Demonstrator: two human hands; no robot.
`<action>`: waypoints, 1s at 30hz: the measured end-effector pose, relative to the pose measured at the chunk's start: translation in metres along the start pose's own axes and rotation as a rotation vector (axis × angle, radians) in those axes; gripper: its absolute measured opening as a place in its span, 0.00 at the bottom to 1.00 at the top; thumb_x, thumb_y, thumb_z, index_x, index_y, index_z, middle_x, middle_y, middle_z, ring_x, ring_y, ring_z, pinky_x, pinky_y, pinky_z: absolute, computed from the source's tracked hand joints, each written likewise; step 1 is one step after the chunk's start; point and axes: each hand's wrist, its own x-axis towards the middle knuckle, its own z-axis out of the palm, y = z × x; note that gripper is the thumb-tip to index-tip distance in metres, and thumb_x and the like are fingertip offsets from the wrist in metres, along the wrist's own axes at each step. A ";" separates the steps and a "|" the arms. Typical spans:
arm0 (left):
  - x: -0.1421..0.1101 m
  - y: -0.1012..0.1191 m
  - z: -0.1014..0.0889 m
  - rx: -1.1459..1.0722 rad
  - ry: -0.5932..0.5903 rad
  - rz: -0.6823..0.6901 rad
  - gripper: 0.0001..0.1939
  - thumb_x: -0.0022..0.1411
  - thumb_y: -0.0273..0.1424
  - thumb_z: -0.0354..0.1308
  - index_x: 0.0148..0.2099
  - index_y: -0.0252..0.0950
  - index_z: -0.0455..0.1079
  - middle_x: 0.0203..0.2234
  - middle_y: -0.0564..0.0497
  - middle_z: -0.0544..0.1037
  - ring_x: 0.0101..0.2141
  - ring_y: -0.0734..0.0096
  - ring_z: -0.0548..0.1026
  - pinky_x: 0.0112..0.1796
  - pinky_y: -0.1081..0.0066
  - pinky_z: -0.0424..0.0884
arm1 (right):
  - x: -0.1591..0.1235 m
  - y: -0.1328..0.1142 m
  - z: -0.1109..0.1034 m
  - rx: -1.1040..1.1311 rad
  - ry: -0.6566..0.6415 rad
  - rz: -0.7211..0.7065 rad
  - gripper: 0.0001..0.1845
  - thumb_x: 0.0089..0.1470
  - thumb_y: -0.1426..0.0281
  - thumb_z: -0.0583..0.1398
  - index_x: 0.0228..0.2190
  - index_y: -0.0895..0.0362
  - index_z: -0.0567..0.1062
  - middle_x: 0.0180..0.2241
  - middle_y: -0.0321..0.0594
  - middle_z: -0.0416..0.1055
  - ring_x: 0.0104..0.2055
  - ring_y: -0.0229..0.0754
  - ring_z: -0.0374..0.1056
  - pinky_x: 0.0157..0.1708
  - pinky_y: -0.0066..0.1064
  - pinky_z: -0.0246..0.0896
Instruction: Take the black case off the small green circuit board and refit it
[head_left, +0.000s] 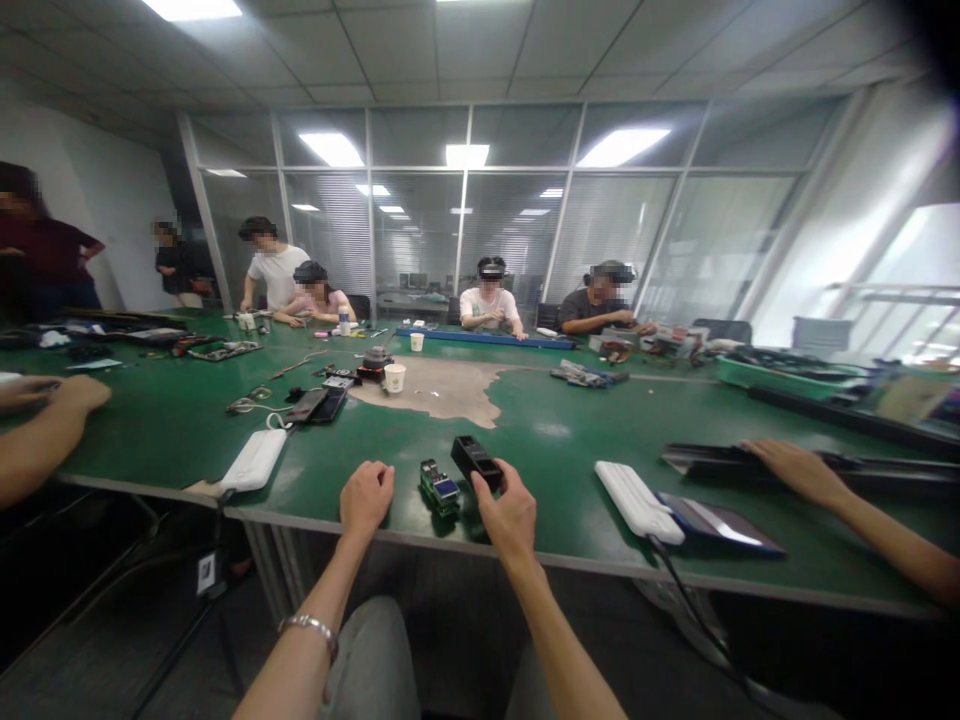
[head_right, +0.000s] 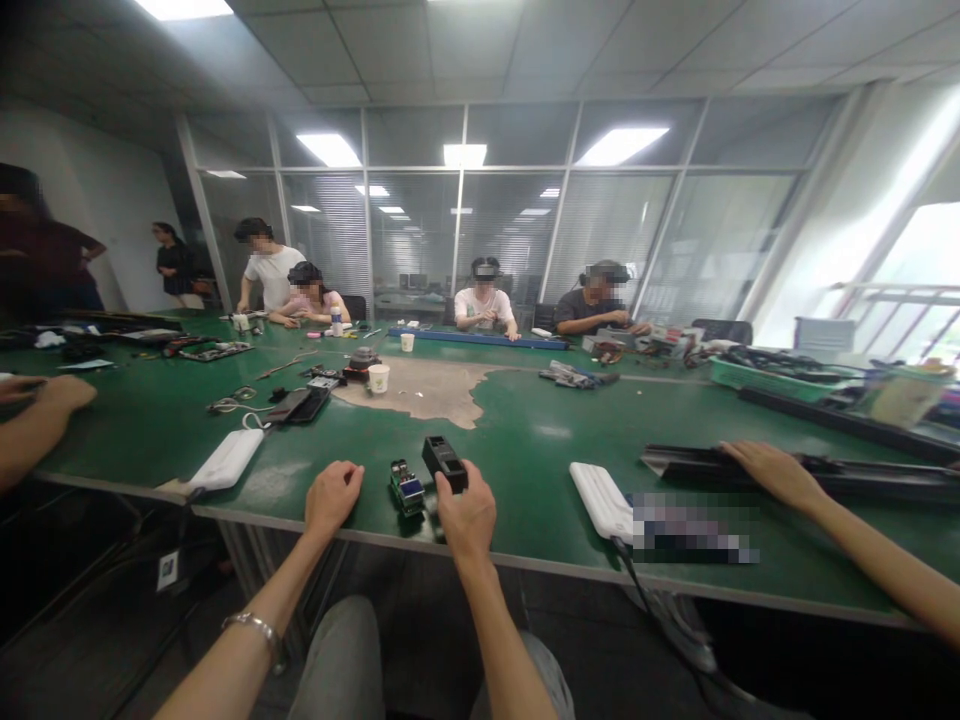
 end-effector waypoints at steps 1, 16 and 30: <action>0.000 0.000 0.000 0.001 -0.004 -0.005 0.17 0.66 0.41 0.45 0.34 0.40 0.72 0.32 0.50 0.75 0.33 0.71 0.71 0.32 0.74 0.58 | 0.001 -0.009 -0.002 0.038 -0.005 -0.010 0.27 0.53 0.54 0.56 0.48 0.57 0.71 0.40 0.45 0.75 0.40 0.46 0.70 0.41 0.35 0.62; 0.000 -0.001 -0.001 0.007 -0.004 -0.008 0.18 0.66 0.41 0.45 0.34 0.40 0.72 0.32 0.50 0.74 0.33 0.71 0.71 0.32 0.73 0.57 | -0.018 -0.052 0.020 -0.065 -0.115 -0.065 0.21 0.51 0.58 0.59 0.44 0.55 0.73 0.37 0.44 0.75 0.41 0.48 0.70 0.41 0.34 0.61; 0.000 -0.001 -0.002 0.001 -0.005 -0.003 0.17 0.66 0.41 0.45 0.35 0.40 0.72 0.33 0.49 0.74 0.33 0.70 0.71 0.32 0.73 0.58 | -0.045 -0.021 0.030 -0.106 -0.165 -0.138 0.30 0.51 0.59 0.59 0.53 0.61 0.68 0.47 0.52 0.71 0.48 0.53 0.67 0.49 0.42 0.59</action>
